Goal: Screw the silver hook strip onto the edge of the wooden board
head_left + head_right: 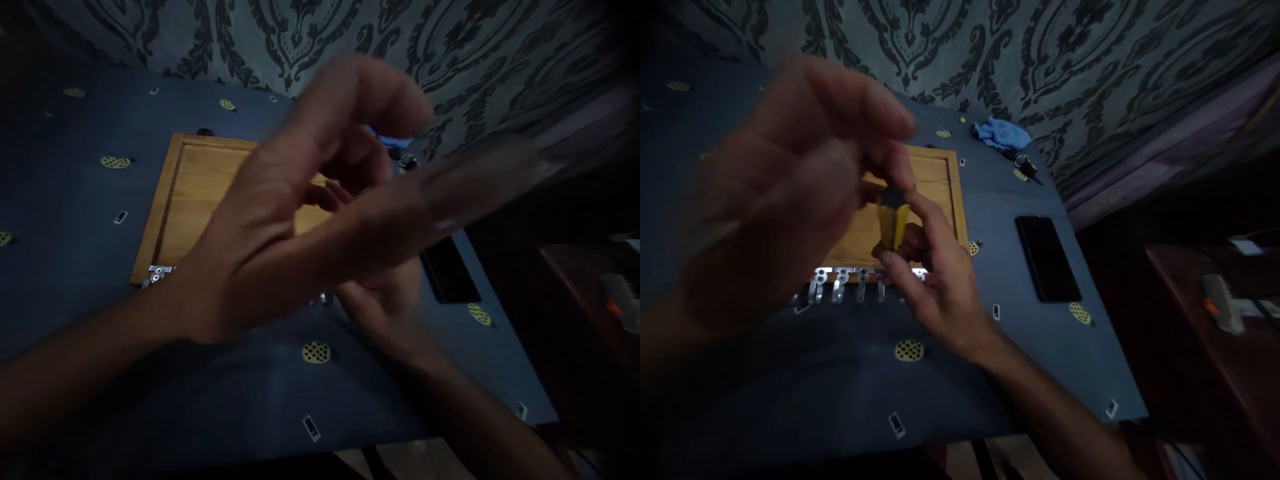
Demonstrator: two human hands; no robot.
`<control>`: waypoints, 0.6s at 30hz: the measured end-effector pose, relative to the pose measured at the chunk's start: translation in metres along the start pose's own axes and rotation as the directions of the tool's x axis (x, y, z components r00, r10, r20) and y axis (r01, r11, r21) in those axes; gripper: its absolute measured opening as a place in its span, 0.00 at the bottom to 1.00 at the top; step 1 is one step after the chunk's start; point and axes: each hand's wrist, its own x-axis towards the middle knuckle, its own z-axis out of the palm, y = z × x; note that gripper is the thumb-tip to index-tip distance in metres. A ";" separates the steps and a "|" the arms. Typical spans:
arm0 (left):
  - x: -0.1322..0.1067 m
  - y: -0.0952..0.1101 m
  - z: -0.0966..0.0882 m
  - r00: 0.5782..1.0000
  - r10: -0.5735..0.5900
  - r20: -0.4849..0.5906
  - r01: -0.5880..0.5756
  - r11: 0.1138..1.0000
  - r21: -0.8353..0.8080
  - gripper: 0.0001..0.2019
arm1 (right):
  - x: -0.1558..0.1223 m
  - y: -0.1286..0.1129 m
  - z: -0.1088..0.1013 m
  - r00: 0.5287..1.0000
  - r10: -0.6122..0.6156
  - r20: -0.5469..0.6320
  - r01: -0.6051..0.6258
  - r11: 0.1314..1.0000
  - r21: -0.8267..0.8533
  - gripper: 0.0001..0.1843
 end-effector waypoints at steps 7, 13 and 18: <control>-0.048 -0.042 -0.033 0.959 -0.208 0.190 0.058 0.807 0.588 0.14 | -0.013 0.009 -0.002 0.995 -0.013 -0.102 0.020 0.998 0.067 0.09; -0.071 -0.052 -0.032 0.938 -0.148 0.314 -0.149 0.645 0.749 0.18 | -0.015 0.018 0.001 0.998 -0.010 -0.063 0.015 0.997 0.076 0.07; -0.068 -0.052 -0.034 0.957 -0.151 0.246 -0.080 0.680 0.729 0.11 | -0.016 0.019 0.004 0.999 0.038 -0.013 -0.036 0.989 0.141 0.08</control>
